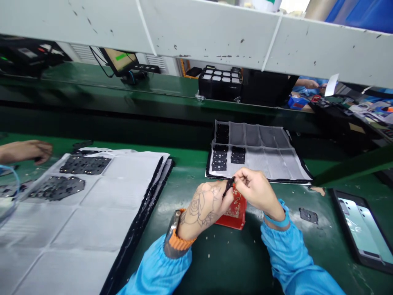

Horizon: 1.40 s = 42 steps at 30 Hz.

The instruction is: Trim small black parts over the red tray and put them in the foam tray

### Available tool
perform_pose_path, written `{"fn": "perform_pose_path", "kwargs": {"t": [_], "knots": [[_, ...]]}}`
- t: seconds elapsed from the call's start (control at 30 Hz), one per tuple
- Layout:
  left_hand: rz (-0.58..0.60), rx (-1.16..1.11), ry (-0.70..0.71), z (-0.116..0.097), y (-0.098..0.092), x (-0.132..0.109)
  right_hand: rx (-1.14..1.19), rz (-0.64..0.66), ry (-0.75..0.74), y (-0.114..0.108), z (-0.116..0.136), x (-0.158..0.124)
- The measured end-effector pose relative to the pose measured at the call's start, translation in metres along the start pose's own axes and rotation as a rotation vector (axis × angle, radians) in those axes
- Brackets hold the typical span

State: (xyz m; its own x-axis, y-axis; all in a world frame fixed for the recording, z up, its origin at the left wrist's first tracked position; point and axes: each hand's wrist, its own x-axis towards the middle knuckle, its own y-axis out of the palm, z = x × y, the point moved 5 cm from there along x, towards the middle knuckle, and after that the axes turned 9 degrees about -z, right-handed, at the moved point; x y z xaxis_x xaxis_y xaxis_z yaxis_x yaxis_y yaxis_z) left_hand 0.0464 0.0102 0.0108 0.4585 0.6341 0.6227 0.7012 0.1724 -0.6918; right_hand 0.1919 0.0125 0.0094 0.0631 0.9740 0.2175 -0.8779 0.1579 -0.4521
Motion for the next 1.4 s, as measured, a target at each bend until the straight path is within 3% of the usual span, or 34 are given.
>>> {"fn": "perform_pose_path", "kwargs": {"t": [0.2,0.4,0.63,0.87,1.17,1.4], "knots": [[0.021,-0.048,-0.011,0.002,0.000,0.002,0.068,0.058,0.044,0.001,-0.005,-0.001],[0.024,-0.039,-0.015,0.002,0.004,-0.001,-0.007,0.015,-0.001,-0.001,-0.002,0.000],[-0.010,-0.268,-0.196,0.006,-0.011,0.013,0.271,0.059,0.117,-0.001,-0.004,-0.003],[0.014,-0.392,-0.284,0.006,-0.015,0.013,0.291,0.073,0.125,-0.004,0.003,-0.006],[-0.002,-0.209,-0.029,-0.004,-0.013,0.010,0.183,0.064,0.125,-0.005,-0.001,-0.006],[0.092,-0.123,-0.005,0.000,-0.003,0.004,0.044,0.114,0.093,-0.004,-0.009,-0.003]]}}
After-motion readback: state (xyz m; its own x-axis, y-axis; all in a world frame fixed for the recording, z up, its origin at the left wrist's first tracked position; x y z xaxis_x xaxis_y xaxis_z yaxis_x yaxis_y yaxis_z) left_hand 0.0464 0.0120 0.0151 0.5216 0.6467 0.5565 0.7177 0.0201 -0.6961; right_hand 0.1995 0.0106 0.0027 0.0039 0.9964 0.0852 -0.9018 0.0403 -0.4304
